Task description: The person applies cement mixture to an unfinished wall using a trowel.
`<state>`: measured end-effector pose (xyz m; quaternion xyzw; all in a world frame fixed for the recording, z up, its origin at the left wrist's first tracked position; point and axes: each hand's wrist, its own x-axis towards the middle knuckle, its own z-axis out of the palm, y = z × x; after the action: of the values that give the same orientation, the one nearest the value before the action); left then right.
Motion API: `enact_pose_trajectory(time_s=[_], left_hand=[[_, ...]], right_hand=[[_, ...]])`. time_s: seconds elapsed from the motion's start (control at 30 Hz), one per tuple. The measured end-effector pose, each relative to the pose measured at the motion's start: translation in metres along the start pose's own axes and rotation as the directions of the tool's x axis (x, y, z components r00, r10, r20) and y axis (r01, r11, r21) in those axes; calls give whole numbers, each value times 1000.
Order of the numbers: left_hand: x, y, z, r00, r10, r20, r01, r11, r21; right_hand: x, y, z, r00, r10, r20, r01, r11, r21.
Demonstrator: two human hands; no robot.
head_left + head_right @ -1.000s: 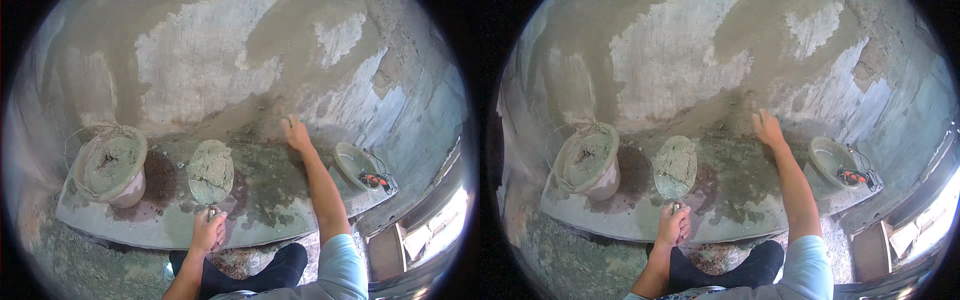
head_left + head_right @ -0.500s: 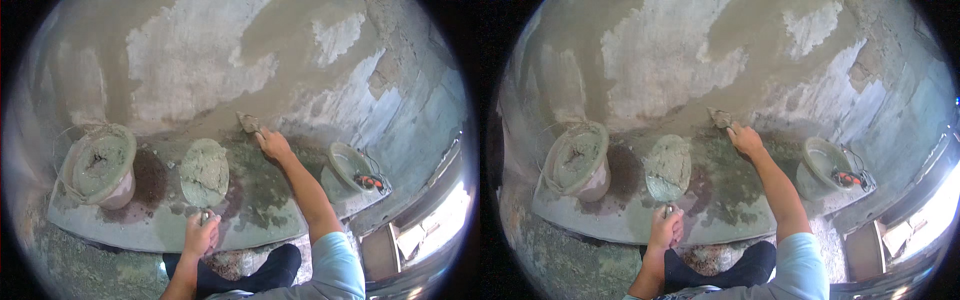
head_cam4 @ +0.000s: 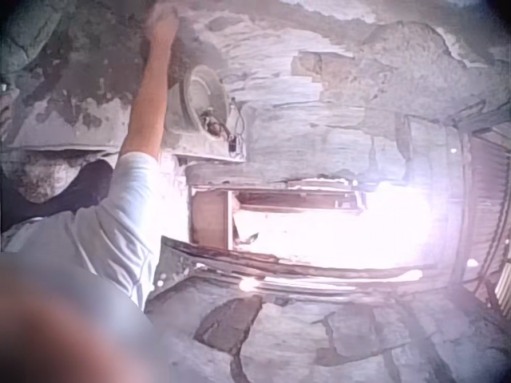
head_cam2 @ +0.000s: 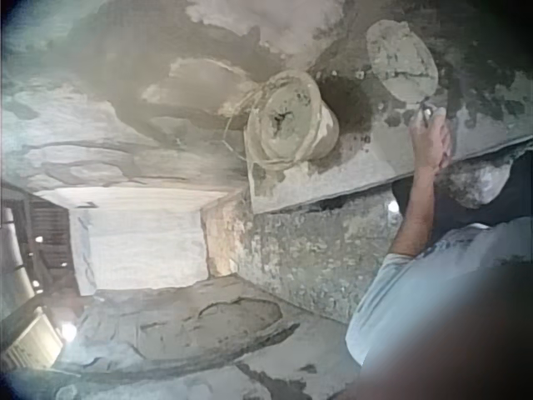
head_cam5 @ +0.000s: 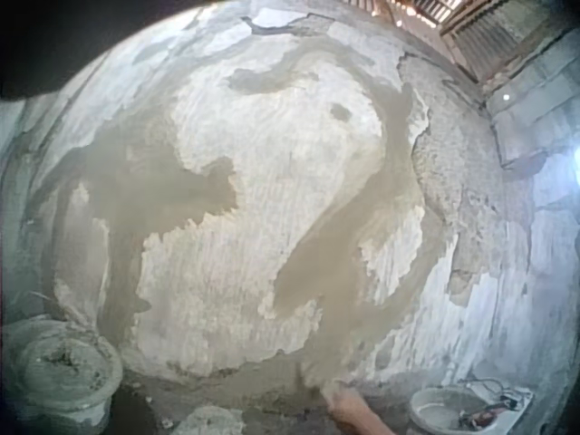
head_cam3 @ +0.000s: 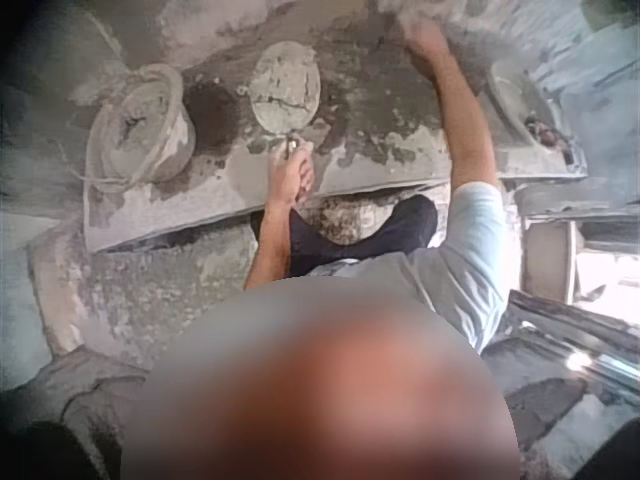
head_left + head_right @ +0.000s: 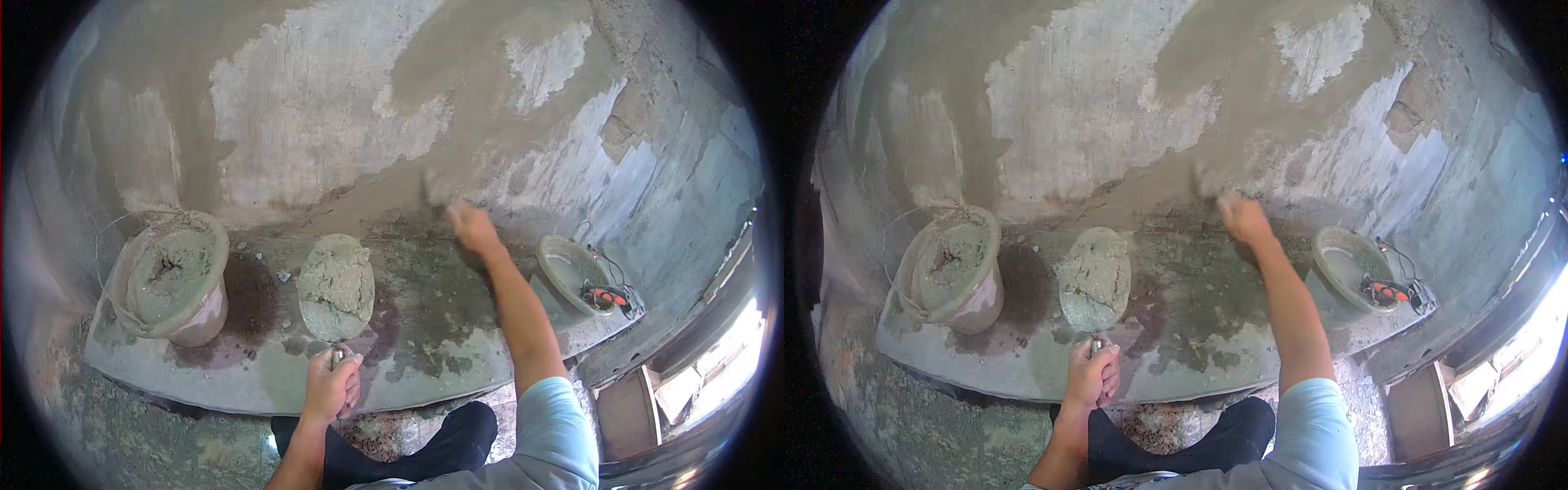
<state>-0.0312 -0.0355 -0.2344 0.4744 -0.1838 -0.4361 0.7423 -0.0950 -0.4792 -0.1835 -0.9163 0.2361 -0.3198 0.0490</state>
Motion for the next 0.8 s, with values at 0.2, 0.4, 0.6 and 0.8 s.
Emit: enact_pose_trajectory(time_s=[0.2, 0.4, 0.6, 0.8], left_hand=[[-2, -4, -5, 1000, 13, -9, -13, 1000, 10], [0, -4, -2, 1000, -6, -13, 6, 1000, 3], [-1, -3, -1, 1000, 4, -11, -4, 1000, 7], [1, 0, -1, 1000, 2, 1, -2, 1000, 7]], right_hand=[[-43, -23, 30, 941, 32, 338, 24, 987, -161], [-1, -15, -5, 996, 64, -60, -74, 978, -193], [-33, -12, 33, 981, 5, 193, 47, 963, -264], [-29, -28, 16, 979, -82, 186, 147, 917, -370]])
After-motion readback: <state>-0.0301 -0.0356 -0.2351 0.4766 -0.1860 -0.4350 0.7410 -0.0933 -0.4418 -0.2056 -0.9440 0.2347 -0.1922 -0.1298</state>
